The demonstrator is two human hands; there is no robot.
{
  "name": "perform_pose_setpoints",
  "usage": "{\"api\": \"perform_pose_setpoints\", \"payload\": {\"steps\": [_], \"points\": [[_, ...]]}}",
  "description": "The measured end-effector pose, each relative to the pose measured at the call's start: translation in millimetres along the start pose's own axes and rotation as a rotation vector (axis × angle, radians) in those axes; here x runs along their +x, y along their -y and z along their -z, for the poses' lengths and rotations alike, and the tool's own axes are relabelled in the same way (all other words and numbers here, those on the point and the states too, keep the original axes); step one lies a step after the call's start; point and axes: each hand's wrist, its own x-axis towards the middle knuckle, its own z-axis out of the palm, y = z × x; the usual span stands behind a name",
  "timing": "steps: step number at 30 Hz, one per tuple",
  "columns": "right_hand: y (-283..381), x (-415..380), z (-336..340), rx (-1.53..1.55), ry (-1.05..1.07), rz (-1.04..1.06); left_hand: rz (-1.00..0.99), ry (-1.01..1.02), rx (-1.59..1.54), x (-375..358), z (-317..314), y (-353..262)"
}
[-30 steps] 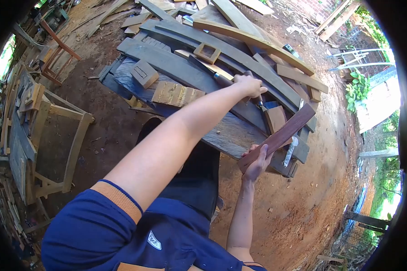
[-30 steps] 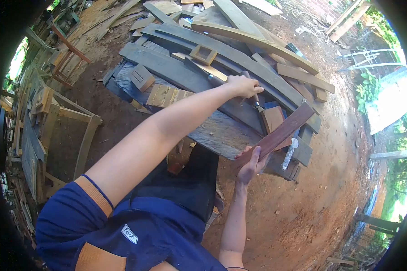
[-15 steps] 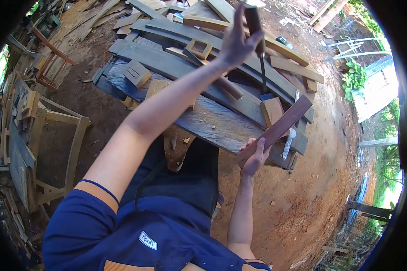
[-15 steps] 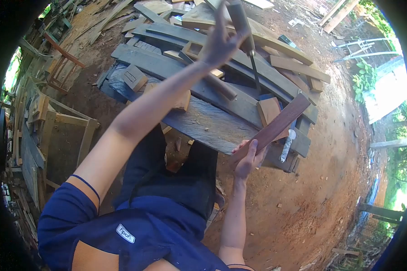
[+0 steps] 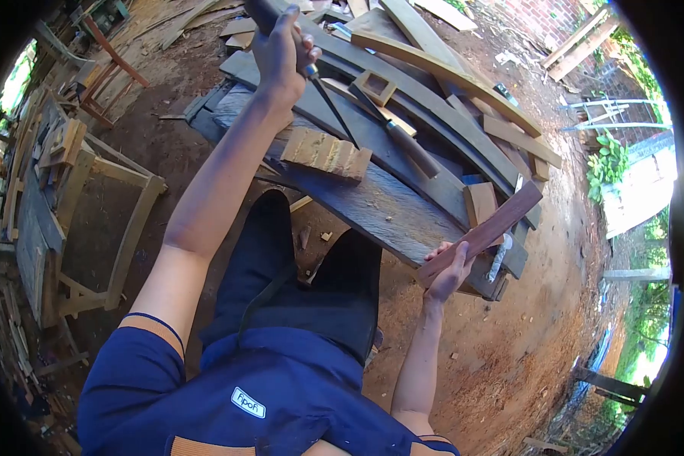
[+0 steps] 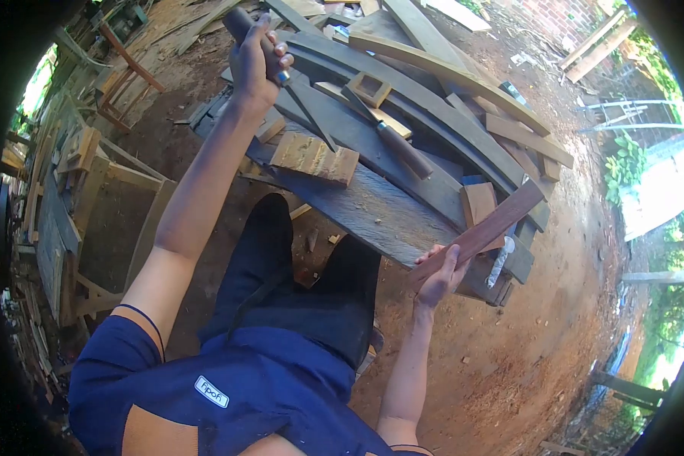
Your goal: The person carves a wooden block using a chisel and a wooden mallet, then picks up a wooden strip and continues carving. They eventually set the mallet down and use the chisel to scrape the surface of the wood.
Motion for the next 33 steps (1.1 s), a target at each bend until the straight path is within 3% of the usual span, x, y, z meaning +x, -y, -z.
{"api": "perform_pose_setpoints", "payload": {"steps": [4,12,20,23,25,26,28,30,32,33], "points": [[3.5,-2.0,-3.7,0.004,0.004,-0.001,-0.058,-0.163,0.006,-23.9,2.4,-10.1],[4.1,-1.7,-3.3,-0.015,-0.007,-0.027,-0.019,-0.144,-0.092,-24.4,36.5,-2.9],[6.4,-2.2,-3.8,-0.034,-0.008,-0.028,-0.113,-0.073,-0.068,-42.5,41.6,10.2],[5.1,-2.2,-3.6,-0.028,-0.004,-0.021,-0.189,-0.029,0.029,-47.9,37.7,4.5],[2.1,-0.9,-1.9,-0.03,-0.001,-0.012,-0.289,0.057,0.371,-52.9,34.9,-6.4],[1.7,-0.5,-1.5,-0.029,-0.003,-0.013,-0.288,0.058,0.373,-55.0,32.5,-10.8],[3.3,-1.5,-2.6,-0.019,0.003,-0.018,-0.483,0.143,0.685,-58.4,27.8,-21.1],[5.5,-2.6,-4.4,-0.024,-0.004,-0.027,-0.489,0.158,0.698,-58.6,23.7,-22.6],[6.0,-2.6,-6.0,-0.027,-0.008,-0.03,-0.321,0.126,0.577,-57.9,19.7,-16.3],[5.8,-2.6,-5.2,-0.027,-0.005,-0.029,-0.222,0.073,0.324,-54.6,15.9,-11.2]]}}
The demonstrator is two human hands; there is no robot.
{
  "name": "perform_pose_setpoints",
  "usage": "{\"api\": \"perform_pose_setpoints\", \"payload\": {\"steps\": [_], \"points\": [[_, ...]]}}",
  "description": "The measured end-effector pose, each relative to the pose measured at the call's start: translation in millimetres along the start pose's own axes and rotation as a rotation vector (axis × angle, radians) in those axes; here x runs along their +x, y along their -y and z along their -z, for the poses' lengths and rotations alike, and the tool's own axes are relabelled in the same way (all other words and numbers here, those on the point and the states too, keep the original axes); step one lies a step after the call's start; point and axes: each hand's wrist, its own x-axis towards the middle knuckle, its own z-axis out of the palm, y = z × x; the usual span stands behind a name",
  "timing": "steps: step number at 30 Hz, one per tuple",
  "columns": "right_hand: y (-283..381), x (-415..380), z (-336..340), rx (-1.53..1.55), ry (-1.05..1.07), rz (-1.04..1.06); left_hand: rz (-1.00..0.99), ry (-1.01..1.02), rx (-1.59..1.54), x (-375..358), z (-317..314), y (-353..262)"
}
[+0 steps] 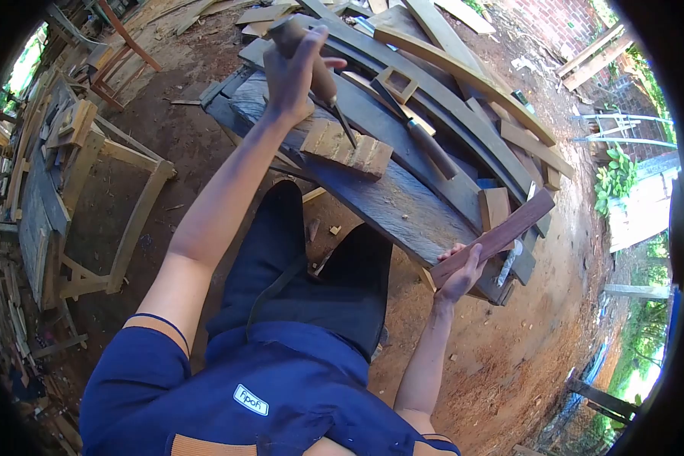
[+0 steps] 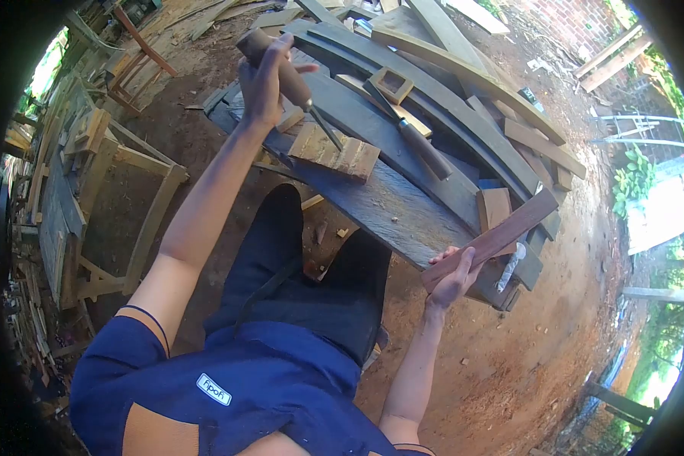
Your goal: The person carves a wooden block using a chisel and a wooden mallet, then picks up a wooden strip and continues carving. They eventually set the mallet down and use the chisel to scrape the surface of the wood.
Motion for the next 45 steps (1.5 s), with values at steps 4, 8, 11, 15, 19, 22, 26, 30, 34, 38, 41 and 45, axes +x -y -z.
{"api": "perform_pose_setpoints", "payload": {"steps": [4,8,11,15,19,22,26,30,34,38,41,45], "points": [[-3.1,2.1,2.9,-0.004,-0.01,-0.001,0.059,-0.134,-0.199,3.0,0.2,3.0],[-0.1,0.6,-0.5,-0.003,-0.009,-0.001,0.037,-0.091,-0.163,3.0,5.5,-2.9],[1.8,0.1,-0.4,-0.002,0.002,0.004,0.025,-0.084,-0.162,2.2,2.9,-2.4],[0.9,-0.4,0.2,-0.006,-0.008,-0.01,-0.02,-0.068,-0.168,3.0,-4.7,-3.7],[1.5,0.0,0.1,-0.005,-0.003,-0.009,-0.031,-0.067,-0.167,11.1,-9.0,3.1],[-0.1,0.7,0.7,0.0,-0.014,-0.021,-0.033,-0.05,-0.151,16.2,-13.5,6.4],[1.8,-0.4,-0.5,-0.001,-0.002,-0.012,-0.061,-0.042,-0.122,17.6,-20.2,7.4],[0.4,0.3,0.1,0.0,-0.016,-0.02,-0.063,-0.036,-0.084,18.8,-21.2,6.7],[4.6,-1.3,-2.9,0.024,0.0,-0.005,-0.037,-0.058,-0.09,25.5,-20.1,9.1],[3.4,0.3,-1.7,0.009,0.008,-0.009,-0.035,-0.034,-0.086,33.4,-14.2,14.4],[5.8,-1.7,-2.2,0.008,0.012,-0.006,0.002,-0.024,-0.165,35.6,-9.7,15.2],[6.3,-1.9,-4.1,0.008,0.018,-0.007,0.023,-0.079,-0.203,36.0,-10.6,16.7]]}}
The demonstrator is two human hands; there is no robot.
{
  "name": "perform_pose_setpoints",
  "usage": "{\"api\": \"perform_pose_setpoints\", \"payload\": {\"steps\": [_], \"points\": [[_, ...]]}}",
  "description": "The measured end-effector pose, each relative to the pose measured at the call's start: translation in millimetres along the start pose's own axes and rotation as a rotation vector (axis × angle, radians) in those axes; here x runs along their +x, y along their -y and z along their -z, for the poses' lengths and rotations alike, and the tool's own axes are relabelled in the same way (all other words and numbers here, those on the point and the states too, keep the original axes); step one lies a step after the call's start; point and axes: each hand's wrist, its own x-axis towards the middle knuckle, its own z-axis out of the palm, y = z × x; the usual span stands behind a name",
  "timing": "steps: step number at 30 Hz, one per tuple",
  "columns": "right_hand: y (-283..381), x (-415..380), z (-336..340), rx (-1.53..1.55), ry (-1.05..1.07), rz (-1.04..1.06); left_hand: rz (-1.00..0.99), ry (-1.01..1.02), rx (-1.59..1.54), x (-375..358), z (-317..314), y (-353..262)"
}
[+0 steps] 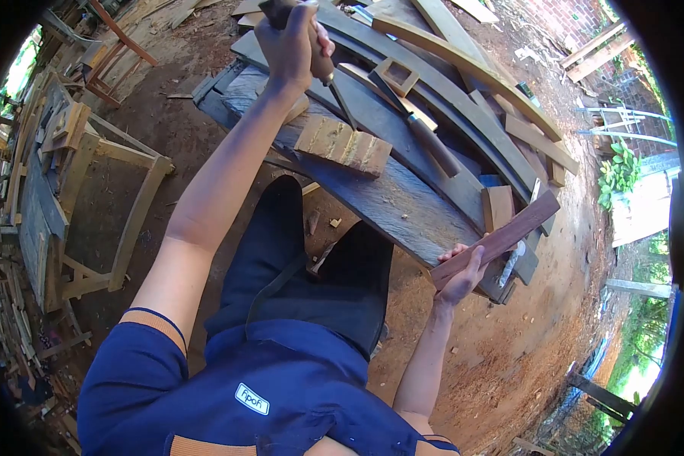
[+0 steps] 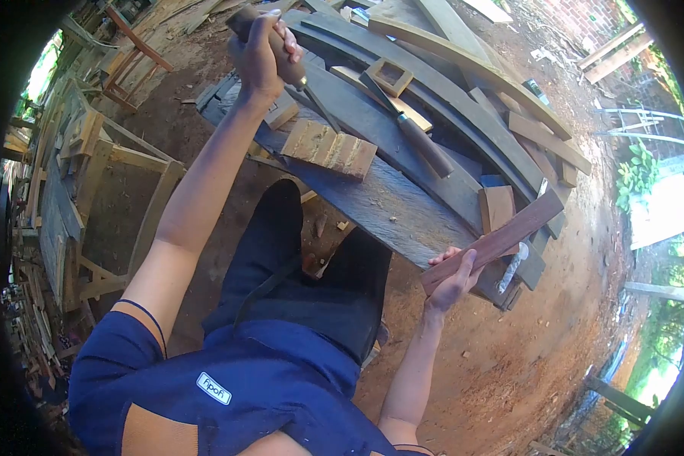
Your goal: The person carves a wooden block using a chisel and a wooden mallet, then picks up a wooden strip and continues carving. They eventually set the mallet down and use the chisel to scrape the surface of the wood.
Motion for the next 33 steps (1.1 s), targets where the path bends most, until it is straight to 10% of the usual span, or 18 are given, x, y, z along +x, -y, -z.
{"api": "perform_pose_setpoints", "payload": {"steps": [33], "points": [[0.0,-0.3,0.1,-0.03,-0.012,-0.003,0.069,-0.064,-0.02,8.2,23.3,9.0]]}}
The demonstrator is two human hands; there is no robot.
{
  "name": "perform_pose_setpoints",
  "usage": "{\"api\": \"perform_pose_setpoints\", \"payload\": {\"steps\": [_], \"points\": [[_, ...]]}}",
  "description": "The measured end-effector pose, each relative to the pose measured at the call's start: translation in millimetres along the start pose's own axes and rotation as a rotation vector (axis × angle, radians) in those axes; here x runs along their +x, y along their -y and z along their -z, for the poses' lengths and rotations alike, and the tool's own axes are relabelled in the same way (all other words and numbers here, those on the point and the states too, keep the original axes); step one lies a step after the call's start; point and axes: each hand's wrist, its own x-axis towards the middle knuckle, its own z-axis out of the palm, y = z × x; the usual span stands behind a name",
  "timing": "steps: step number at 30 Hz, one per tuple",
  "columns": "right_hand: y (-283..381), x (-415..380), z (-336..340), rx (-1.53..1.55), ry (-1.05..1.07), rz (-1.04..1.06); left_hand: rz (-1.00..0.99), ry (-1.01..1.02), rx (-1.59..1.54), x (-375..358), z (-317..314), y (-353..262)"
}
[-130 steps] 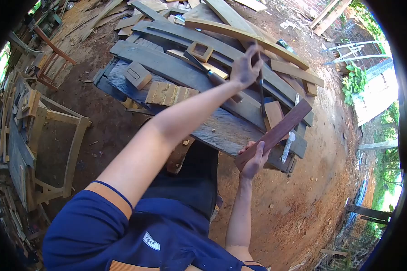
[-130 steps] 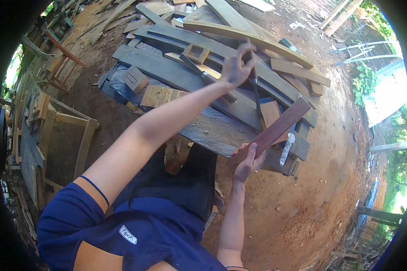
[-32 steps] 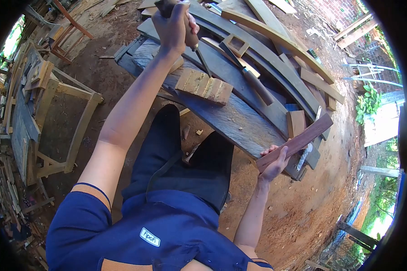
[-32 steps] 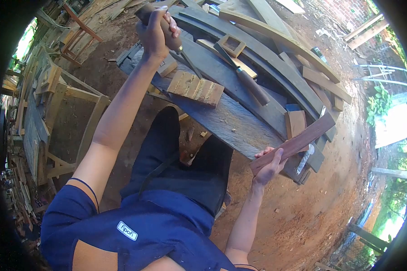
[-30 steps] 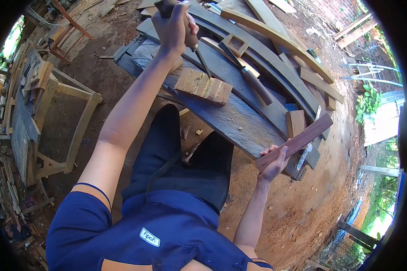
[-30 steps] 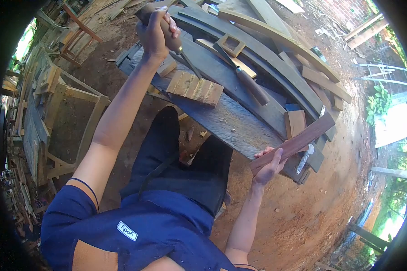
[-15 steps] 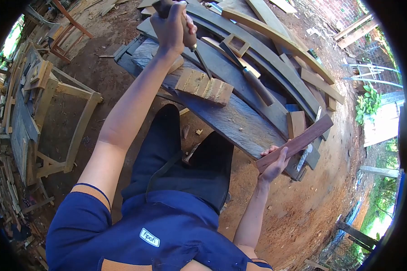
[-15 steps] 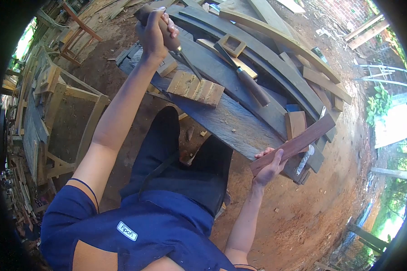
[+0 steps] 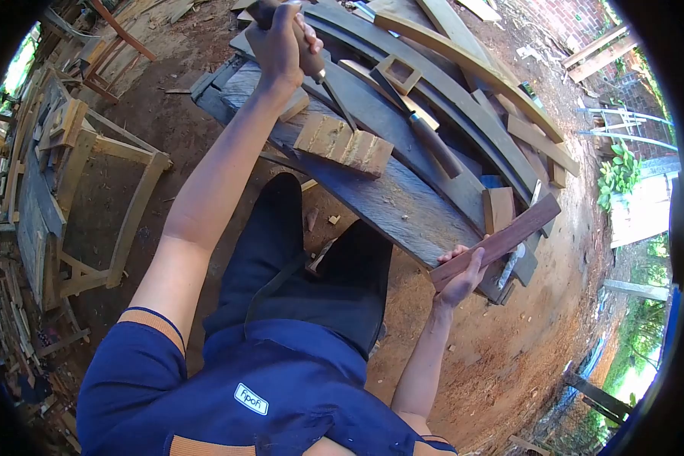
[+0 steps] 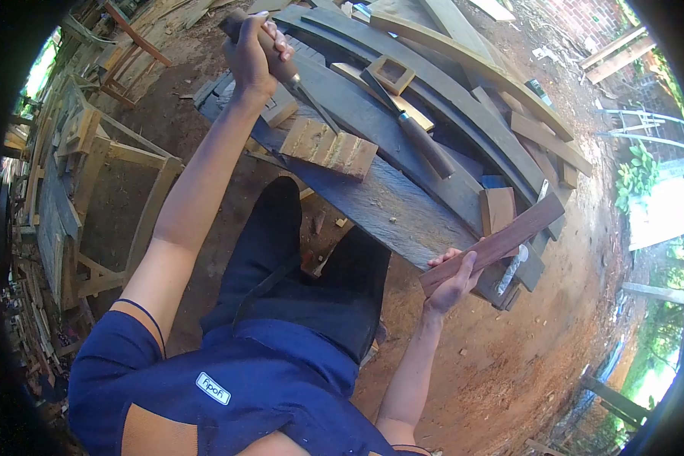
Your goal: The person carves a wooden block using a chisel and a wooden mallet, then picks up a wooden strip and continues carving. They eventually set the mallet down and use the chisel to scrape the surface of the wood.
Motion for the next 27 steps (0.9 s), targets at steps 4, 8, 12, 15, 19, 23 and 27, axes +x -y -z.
{"api": "perform_pose_setpoints", "payload": {"steps": [4,8,12,15,19,23,27], "points": [[1.6,-0.8,-1.8,0.003,-0.019,-0.009,-0.012,0.011,0.023,-1.4,-1.9,-0.8],[2.4,-1.5,-2.7,0.009,-0.012,-0.009,-0.028,0.017,0.041,-3.7,-5.3,-1.6],[3.4,-0.3,-0.7,0.017,0.009,-0.011,-0.012,0.012,0.021,-3.1,-2.9,1.0],[2.4,-0.3,-1.4,0.007,0.008,-0.008,-0.073,0.008,0.089,-11.8,-9.0,-2.0],[2.2,-0.2,-2.9,0.001,0.009,0.015,-0.158,-0.007,0.114,-28.8,-31.0,-7.8],[0.1,4.7,-2.1,-0.051,-0.018,0.0,-0.268,-0.028,0.242,-33.5,-44.5,-4.8],[21.3,5.9,-23.7,-0.258,0.151,-0.008,-0.407,0.008,0.491,-30.6,-36.2,9.3]]}}
